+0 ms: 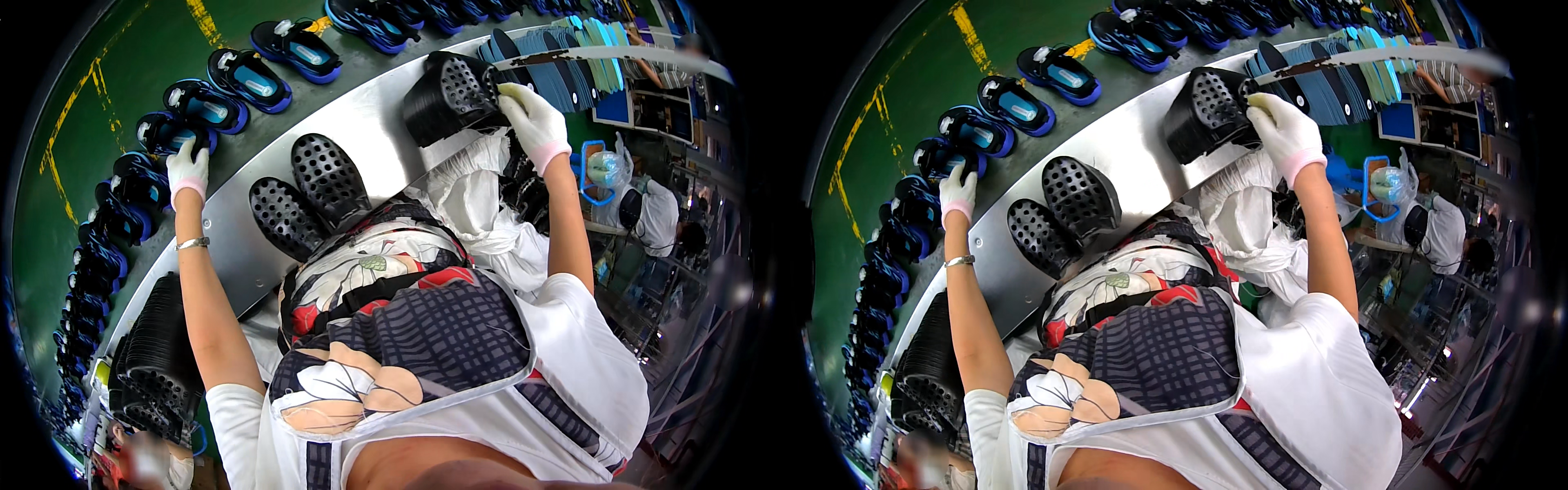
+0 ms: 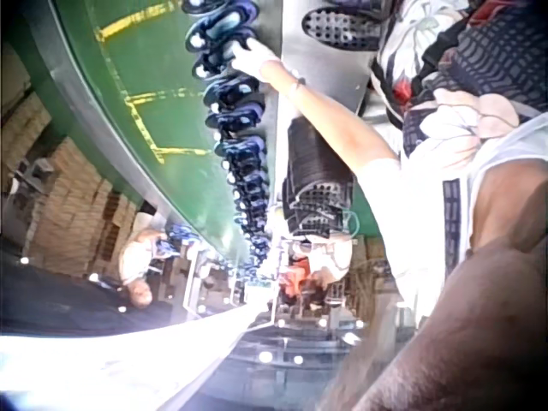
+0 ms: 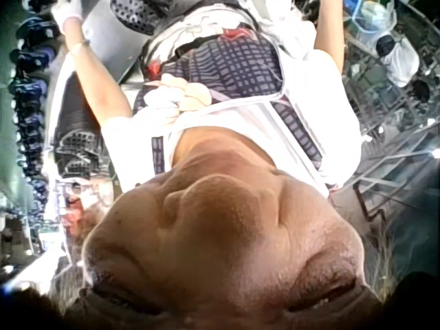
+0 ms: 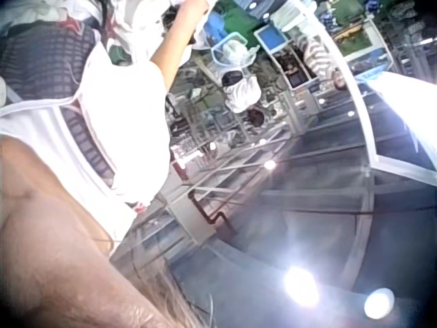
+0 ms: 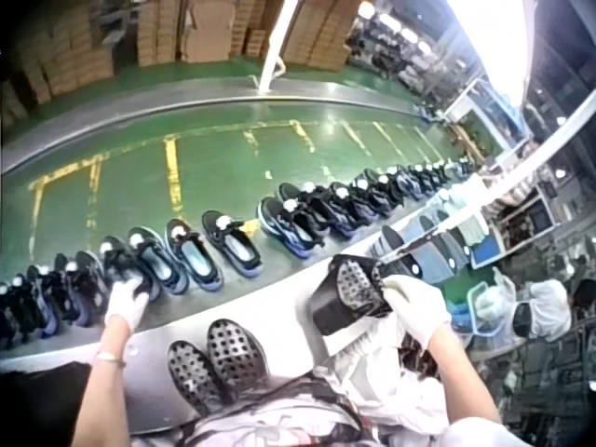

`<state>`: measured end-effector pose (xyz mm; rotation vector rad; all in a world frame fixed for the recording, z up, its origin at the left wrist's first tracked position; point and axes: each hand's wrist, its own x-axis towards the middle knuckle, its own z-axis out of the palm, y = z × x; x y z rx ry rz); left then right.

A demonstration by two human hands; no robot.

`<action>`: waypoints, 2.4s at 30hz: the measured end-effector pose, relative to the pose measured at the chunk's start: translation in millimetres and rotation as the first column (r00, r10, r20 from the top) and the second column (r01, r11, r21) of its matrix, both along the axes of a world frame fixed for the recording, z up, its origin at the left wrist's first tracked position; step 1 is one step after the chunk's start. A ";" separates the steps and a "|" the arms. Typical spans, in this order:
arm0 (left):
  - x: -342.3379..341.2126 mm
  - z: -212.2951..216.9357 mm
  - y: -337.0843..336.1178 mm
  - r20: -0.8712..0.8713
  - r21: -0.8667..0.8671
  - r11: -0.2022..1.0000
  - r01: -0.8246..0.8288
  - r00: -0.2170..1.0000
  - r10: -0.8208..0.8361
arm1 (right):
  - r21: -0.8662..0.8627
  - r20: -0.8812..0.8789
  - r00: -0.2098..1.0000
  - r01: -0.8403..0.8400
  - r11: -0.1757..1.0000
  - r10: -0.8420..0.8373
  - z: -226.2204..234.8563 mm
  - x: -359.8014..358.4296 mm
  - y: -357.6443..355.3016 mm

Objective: The person picks up shoes from a table, turns them over by hand to check the outsoles and sides, and then places them onto a conveyor belt.

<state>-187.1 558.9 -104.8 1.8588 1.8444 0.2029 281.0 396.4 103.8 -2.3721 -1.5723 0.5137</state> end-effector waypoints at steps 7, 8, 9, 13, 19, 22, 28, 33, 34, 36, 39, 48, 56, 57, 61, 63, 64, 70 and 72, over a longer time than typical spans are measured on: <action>-8.4 8.1 -27.5 0.022 0.002 0.996 0.085 0.996 -0.085 | -0.158 0.138 0.951 -0.255 0.954 0.277 -20.4 11.1 2.4; -11.0 12.8 -33.6 0.044 -0.007 0.997 0.077 0.996 -0.076 | -0.167 0.143 0.943 -0.276 0.947 0.300 -23.5 14.0 5.0; -11.7 16.2 -39.3 0.066 -0.017 0.998 0.069 0.996 -0.067 | -0.177 0.148 0.935 -0.296 0.939 0.323 -26.4 17.1 7.2; -11.8 27.5 -56.2 0.041 -0.032 0.999 -0.027 0.999 0.028 | -0.207 0.163 0.902 -0.364 0.908 0.399 -33.0 24.2 16.7; -24.7 32.0 -71.8 0.146 0.043 0.996 -0.075 0.987 0.068 | -0.237 0.080 0.910 -0.378 0.895 0.406 -11.7 31.0 17.9; -25.5 57.0 -77.2 0.220 0.055 0.976 -0.211 0.956 0.195 | -0.160 0.077 0.933 -0.338 0.928 0.353 18.1 20.4 20.3; 36.9 136.2 -69.3 0.791 -0.189 0.945 -0.268 0.528 0.308 | 0.159 -0.141 0.805 -0.556 0.816 0.576 31.8 -60.1 55.4; 84.6 172.9 -72.0 0.919 -0.391 0.917 0.077 -0.021 0.393 | 0.368 -0.304 0.484 -0.735 0.570 0.820 12.7 -169.3 85.8; 82.7 175.1 -75.8 0.861 -0.483 0.873 0.072 -0.141 0.488 | 0.350 -0.329 0.460 -0.751 0.559 0.824 11.8 -184.4 89.5; 67.4 163.2 -77.9 0.782 -0.566 0.821 0.072 -0.268 0.562 | 0.281 -0.421 0.413 -0.787 0.549 0.808 5.6 -207.5 97.3; 42.2 142.4 -87.1 0.768 -0.596 0.799 -0.083 -0.352 0.536 | 0.185 -0.500 0.392 -0.823 0.537 0.772 -4.1 -233.2 104.8; 7.0 105.7 -78.2 0.936 -0.343 0.798 -0.496 -0.108 0.335 | -0.083 -0.482 0.522 -0.826 0.557 0.704 -36.3 -294.4 121.3; -17.8 55.0 -74.2 0.655 -0.129 0.842 -0.524 0.593 0.469 | -0.415 -0.073 0.492 -0.806 0.422 0.867 -68.2 -321.8 161.8; -24.7 33.8 -79.3 0.609 0.012 0.872 -0.489 0.695 0.382 | -0.369 -0.075 0.481 -0.827 0.423 0.874 -76.4 -324.2 167.2; -16.1 31.4 -73.9 0.521 0.209 0.933 -0.293 0.841 0.147 | -0.438 -0.051 0.440 -0.817 0.376 0.897 -84.7 -338.7 199.7; -15.3 18.1 -70.1 0.435 0.293 0.928 -0.232 0.896 0.087 | -0.529 -0.032 0.409 -0.781 0.332 0.912 -79.7 -351.4 214.7; -14.0 13.1 -68.4 0.382 0.311 0.923 -0.227 0.919 0.097 | -0.519 0.034 0.348 -0.795 0.314 0.937 -84.0 -357.5 218.9; -15.8 12.4 -57.5 0.243 0.288 0.935 -0.208 0.960 0.139 | -0.624 0.160 0.232 -0.729 0.280 0.960 -102.0 -407.8 234.6; -12.0 15.5 -55.6 0.206 0.166 0.965 -0.204 0.964 0.168 | -0.629 0.169 0.263 -0.713 0.309 0.950 -107.8 -420.1 229.2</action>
